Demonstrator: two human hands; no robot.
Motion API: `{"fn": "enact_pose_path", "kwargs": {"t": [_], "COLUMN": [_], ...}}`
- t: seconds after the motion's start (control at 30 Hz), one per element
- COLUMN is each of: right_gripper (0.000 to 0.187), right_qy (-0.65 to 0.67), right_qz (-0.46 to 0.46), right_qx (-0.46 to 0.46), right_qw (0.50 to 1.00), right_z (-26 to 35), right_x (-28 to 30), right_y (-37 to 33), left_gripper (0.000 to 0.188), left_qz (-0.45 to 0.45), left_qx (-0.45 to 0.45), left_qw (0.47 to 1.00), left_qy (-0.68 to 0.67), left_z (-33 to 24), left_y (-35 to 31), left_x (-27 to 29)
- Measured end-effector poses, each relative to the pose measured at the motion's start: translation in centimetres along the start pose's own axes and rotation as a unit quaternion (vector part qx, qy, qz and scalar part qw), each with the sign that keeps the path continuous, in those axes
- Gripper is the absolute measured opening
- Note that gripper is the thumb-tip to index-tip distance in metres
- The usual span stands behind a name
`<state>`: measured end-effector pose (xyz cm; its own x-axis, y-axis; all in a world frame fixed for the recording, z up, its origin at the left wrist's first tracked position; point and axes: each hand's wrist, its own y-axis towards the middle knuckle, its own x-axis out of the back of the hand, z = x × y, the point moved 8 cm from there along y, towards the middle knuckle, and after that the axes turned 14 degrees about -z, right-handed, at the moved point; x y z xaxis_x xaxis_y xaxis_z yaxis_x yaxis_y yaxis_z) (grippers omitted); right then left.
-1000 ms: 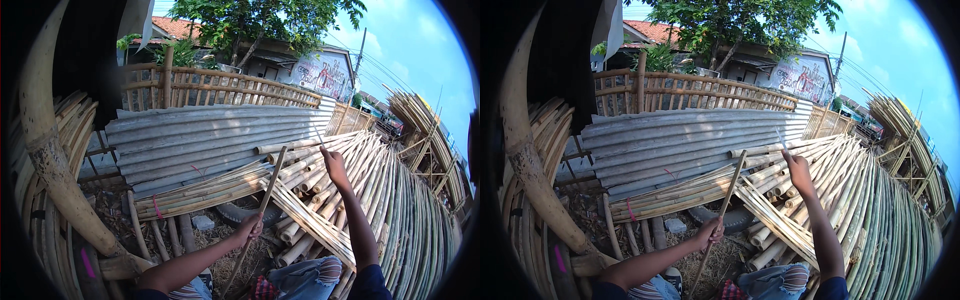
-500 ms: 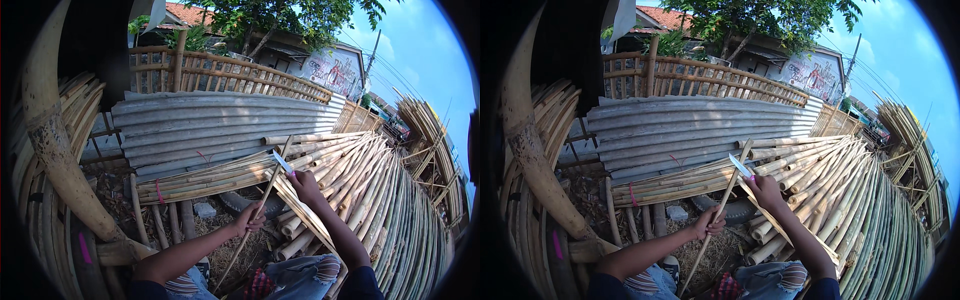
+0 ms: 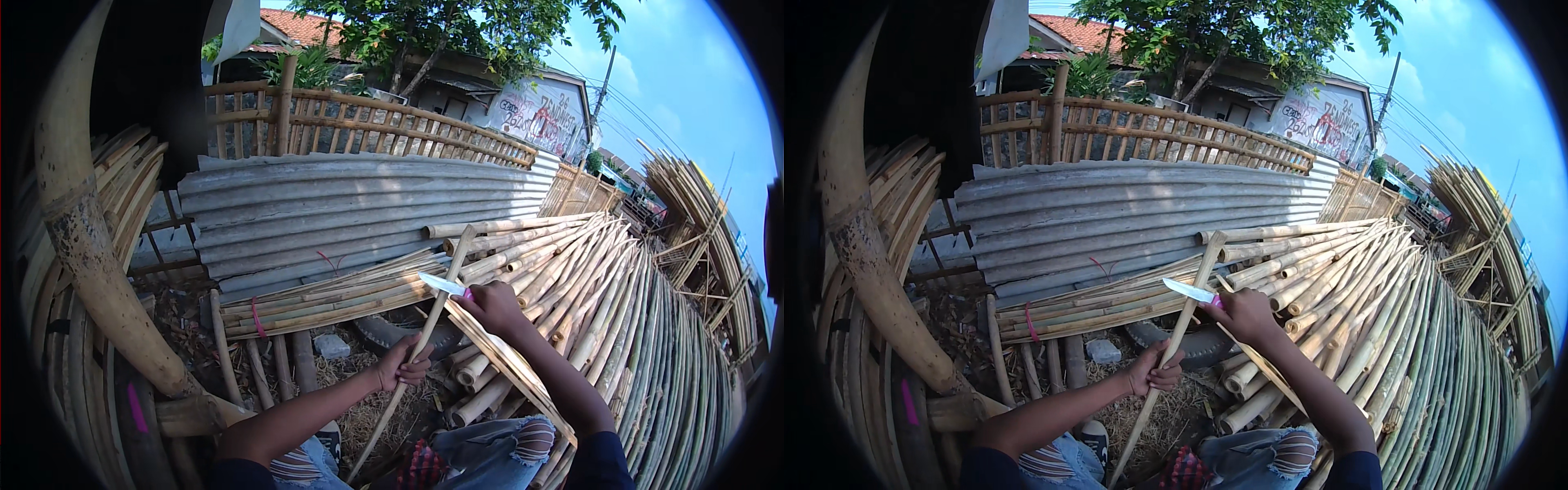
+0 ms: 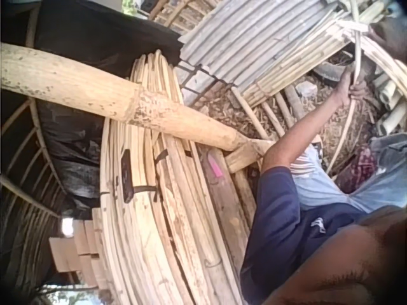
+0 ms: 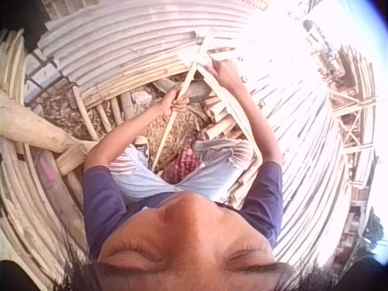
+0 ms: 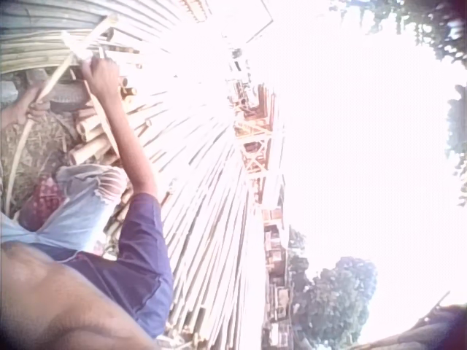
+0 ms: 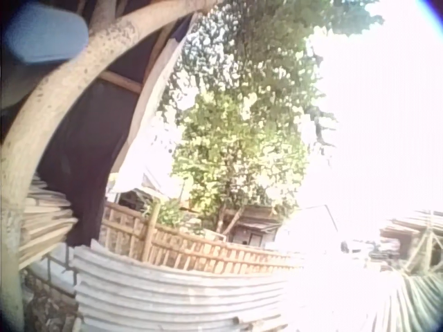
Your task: The person is carving a strip of bamboo using a knife.
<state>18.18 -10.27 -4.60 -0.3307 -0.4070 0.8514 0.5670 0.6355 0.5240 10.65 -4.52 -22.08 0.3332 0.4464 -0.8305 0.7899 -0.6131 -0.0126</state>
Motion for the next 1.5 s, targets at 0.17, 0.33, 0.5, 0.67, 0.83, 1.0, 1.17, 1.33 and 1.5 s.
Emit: {"fn": "enact_pose_path", "kwargs": {"t": [0.17, 0.33, 0.5, 0.67, 0.83, 1.0, 1.17, 1.33, 1.5], "right_gripper": [0.052, 0.05, 0.048, 0.052, 0.052, 0.057, 0.064, 0.058, 0.053], "right_qy": [-0.002, -0.013, 0.001, -0.029, 0.057, -0.014, 0.174, 0.253, 0.084], "right_qz": [0.066, 0.028, -0.014, 0.009, -0.065, -0.056, -0.158, -0.171, -0.021], "right_qx": [0.063, 0.008, -0.01, 0.118, -0.075, -0.031, -0.212, -0.25, -0.038], "right_qw": [0.996, 0.999, 1.0, 0.993, 0.993, 0.998, 0.949, 0.919, 0.995], "right_z": [2.7, 1.0, -0.3, 3.4, -0.6, -1.3, -4.3, -5.9, 1.9], "right_x": [-2.7, -1.4, -0.4, -3.5, -0.7, 0.4, 1.8, 2.1, -1.0], "right_y": [-2.7, -1.4, 0.1, -2.8, 0.5, 2.5, 2.8, 0.3, -3.1], "left_gripper": [0.053, 0.053, 0.051, 0.052, 0.053, 0.053, 0.053, 0.052, 0.05], "left_qz": [0.006, -0.006, -0.007, -0.003, -0.023, -0.022, 0.003, 0.025, -0.021], "left_qx": [0.011, -0.014, -0.002, -0.017, -0.026, -0.025, -0.008, 0.013, -0.047], "left_qw": [1.0, 1.0, 1.0, 1.0, 0.999, 0.999, 1.0, 1.0, 0.998], "left_qy": [-0.004, 0.008, -0.017, -0.002, 0.007, 0.002, 0.016, 0.004, 0.03], "left_z": [0.3, -0.1, 0.2, -0.2, -0.8, -0.8, -0.3, 1.1, 0.5], "left_y": [-0.5, -0.3, -0.8, -0.6, -0.4, -0.3, -1.2, -0.4, -0.8], "left_x": [-0.2, -0.1, 0.4, 0.2, 0.6, 1.4, -0.2, -1.1, -0.4]}}
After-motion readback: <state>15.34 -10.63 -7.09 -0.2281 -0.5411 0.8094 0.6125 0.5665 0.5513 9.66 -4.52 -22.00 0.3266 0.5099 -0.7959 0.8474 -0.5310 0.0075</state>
